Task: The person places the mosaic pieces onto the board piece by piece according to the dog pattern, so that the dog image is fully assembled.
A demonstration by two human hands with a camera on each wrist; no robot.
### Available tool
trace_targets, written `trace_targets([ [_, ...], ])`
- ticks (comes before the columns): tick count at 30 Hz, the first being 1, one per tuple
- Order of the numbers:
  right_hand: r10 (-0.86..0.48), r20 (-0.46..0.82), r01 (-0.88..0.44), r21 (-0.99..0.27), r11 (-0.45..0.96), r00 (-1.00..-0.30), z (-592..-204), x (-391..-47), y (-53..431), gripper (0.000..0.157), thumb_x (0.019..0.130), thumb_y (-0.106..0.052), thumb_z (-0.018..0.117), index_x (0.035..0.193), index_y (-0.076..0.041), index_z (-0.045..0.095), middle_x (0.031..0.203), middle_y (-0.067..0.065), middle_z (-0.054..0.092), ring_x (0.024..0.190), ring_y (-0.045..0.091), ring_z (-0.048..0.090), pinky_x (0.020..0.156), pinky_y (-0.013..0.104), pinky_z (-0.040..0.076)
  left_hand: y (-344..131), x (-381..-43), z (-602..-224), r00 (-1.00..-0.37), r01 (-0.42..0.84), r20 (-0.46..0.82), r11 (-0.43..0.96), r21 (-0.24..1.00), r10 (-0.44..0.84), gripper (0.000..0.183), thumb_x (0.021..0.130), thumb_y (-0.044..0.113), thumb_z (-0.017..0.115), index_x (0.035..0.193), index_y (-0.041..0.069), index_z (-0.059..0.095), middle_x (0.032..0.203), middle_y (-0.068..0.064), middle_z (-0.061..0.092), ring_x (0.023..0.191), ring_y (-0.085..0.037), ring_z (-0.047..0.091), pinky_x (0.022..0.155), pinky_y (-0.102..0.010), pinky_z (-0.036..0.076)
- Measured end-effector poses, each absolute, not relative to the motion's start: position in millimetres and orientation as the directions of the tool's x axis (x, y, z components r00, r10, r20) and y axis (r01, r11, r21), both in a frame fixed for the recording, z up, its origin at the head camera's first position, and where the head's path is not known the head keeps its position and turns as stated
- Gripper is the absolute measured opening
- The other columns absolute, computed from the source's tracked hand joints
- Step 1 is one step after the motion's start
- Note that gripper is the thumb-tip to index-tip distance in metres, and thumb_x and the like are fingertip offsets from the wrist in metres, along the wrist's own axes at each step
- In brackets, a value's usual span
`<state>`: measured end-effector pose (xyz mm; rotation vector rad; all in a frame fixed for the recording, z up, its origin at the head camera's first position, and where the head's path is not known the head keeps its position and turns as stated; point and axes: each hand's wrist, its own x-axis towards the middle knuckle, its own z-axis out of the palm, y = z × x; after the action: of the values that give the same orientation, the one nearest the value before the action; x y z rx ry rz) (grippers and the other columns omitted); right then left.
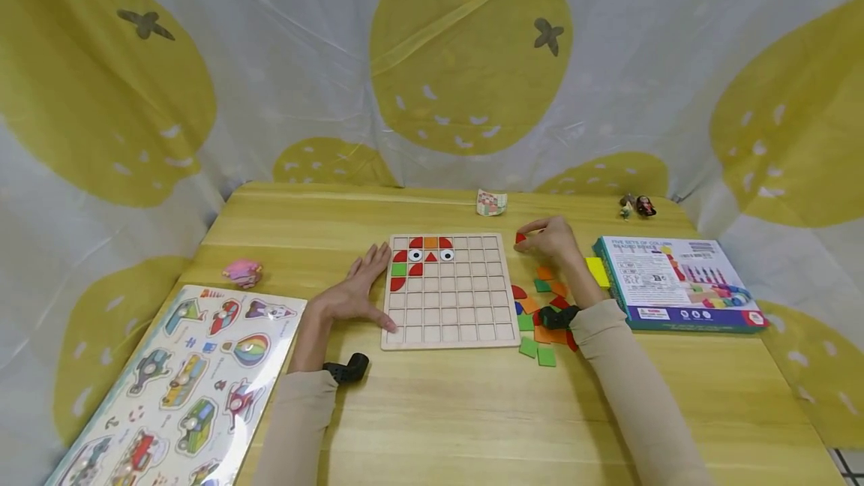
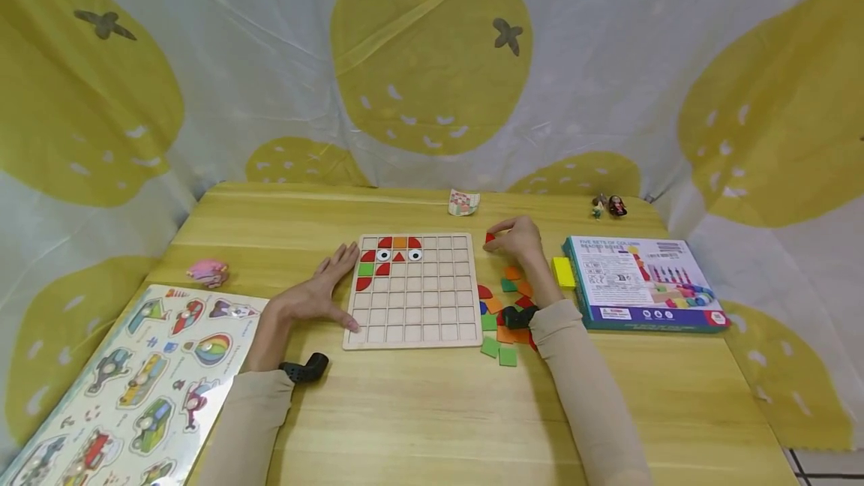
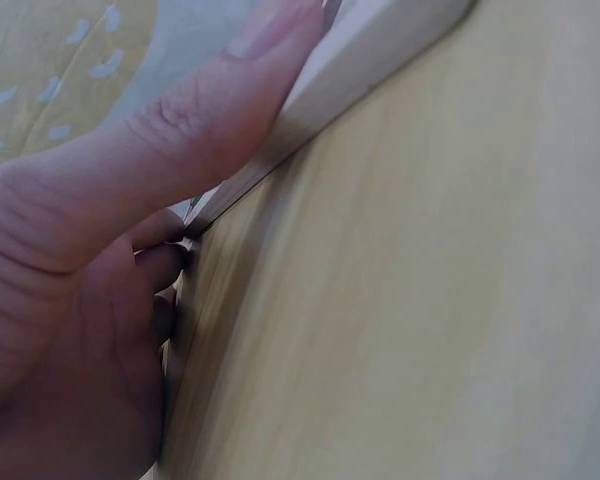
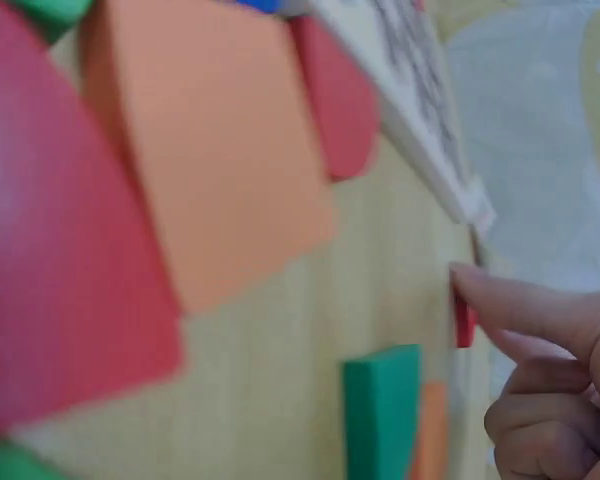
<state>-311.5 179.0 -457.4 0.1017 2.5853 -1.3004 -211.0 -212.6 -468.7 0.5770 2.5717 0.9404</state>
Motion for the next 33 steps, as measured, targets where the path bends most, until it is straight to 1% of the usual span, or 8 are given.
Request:
trace_targets([
  [2,-0.039,-0.214,0.146,-0.775,0.615,-0.976,-458.6,-309.8,177.1,0.035,0.076,-0.018,0.082,0.106,-0.002,0.073,0.114,0.018,0.061,0.080,0.023,0.043,0.060,0.026,0.037,-212.6,-211.3,-469.0,-0.860,0.251,-0.174,0.696,0.673,0.479,0.141,0.057,0.045,0.091,0.156,0.010,-0.003,0.163,-0.012,-0.012,0.151,-0.031,-0.016,0.121,-0.056,-0.007],
  [5,-0.061,-0.174,0.096,-0.765,0.637,-0.983,-457.8,-306.9,173.4,0.030,0.077,-0.020,0.081,0.101,-0.003,0.074,0.091,0.011,0.062,0.069,0.021,0.042,0.055,0.026,0.035,-212.6,-211.2,-469.5,-0.861,0.245,-0.174,0.690,0.681,0.478,0.141,0.057,0.044,0.091,0.156,0.009,-0.003,0.163,-0.013,-0.012,0.151,-0.032,-0.016,0.121,-0.057,-0.006],
  [8,-0.125,-0.160,0.050,-0.787,0.616,-0.979,-454.9,-301.0,160.1,0.026,0.077,-0.021,0.082,0.097,-0.007,0.076,0.066,0.001,0.049,0.057,0.018,0.036,0.050,0.025,0.030,-212.3,-210.0,-468.5,-0.863,0.236,-0.179,0.691,0.683,0.472,0.140,0.056,0.043,0.091,0.156,0.010,-0.002,0.163,-0.011,-0.012,0.151,-0.030,-0.016,0.121,-0.056,-0.006],
  [11,-0.205,-0.175,0.030,-0.826,0.563,-0.963,-451.6,-293.5,135.2,0.024,0.075,-0.023,0.083,0.095,-0.011,0.077,0.059,-0.003,0.038,0.055,0.018,0.029,0.051,0.026,0.024,-212.1,-208.9,-468.2,-0.864,0.230,-0.184,0.693,0.683,0.469,0.140,0.056,0.042,0.091,0.156,0.011,-0.002,0.164,-0.010,-0.013,0.151,-0.029,-0.016,0.122,-0.056,-0.006],
  [14,-0.253,-0.189,0.021,-0.836,0.548,-0.949,-450.7,-287.4,108.2,0.024,0.072,-0.024,0.085,0.093,-0.013,0.079,0.063,-0.003,0.046,0.061,0.017,0.029,0.054,0.027,0.023,-211.8,-208.8,-469.2,-0.863,0.237,-0.182,0.695,0.679,0.472,0.141,0.056,0.043,0.091,0.156,0.010,-0.002,0.164,-0.011,-0.012,0.151,-0.029,-0.016,0.122,-0.055,-0.006],
  [20,-0.220,-0.181,0.021,-0.814,0.580,-0.959,-454.2,-282.0,83.8,0.026,0.069,-0.020,0.087,0.092,-0.012,0.079,0.078,0.008,0.062,0.064,0.019,0.042,0.053,0.026,0.033,-211.6,-209.0,-471.0,-0.860,0.244,-0.181,0.696,0.675,0.477,0.142,0.055,0.045,0.091,0.156,0.010,-0.002,0.164,-0.011,-0.011,0.151,-0.029,-0.016,0.122,-0.054,-0.007],
  [28,-0.214,-0.184,0.040,-0.838,0.544,-0.959,-455.8,-282.4,85.5,0.017,0.071,-0.014,0.085,0.086,-0.008,0.078,0.078,0.008,0.062,0.054,0.016,0.034,0.048,0.026,0.029,-214.7,-208.8,-469.9,-0.865,0.224,-0.193,0.700,0.678,0.464,0.141,0.055,0.044,0.091,0.156,0.011,-0.001,0.164,-0.009,-0.012,0.151,-0.029,-0.017,0.121,-0.055,-0.008],
  [33,-0.247,-0.202,0.029,-0.826,0.563,-0.948,-450.9,-286.0,88.4,0.019,0.072,-0.017,0.085,0.089,-0.009,0.078,0.070,0.003,0.054,0.055,0.015,0.032,0.049,0.026,0.029,-213.6,-211.8,-467.0,-0.863,0.232,-0.187,0.698,0.678,0.469,0.140,0.055,0.045,0.091,0.156,0.012,0.000,0.164,-0.008,-0.011,0.151,-0.029,-0.017,0.122,-0.055,-0.007],
])
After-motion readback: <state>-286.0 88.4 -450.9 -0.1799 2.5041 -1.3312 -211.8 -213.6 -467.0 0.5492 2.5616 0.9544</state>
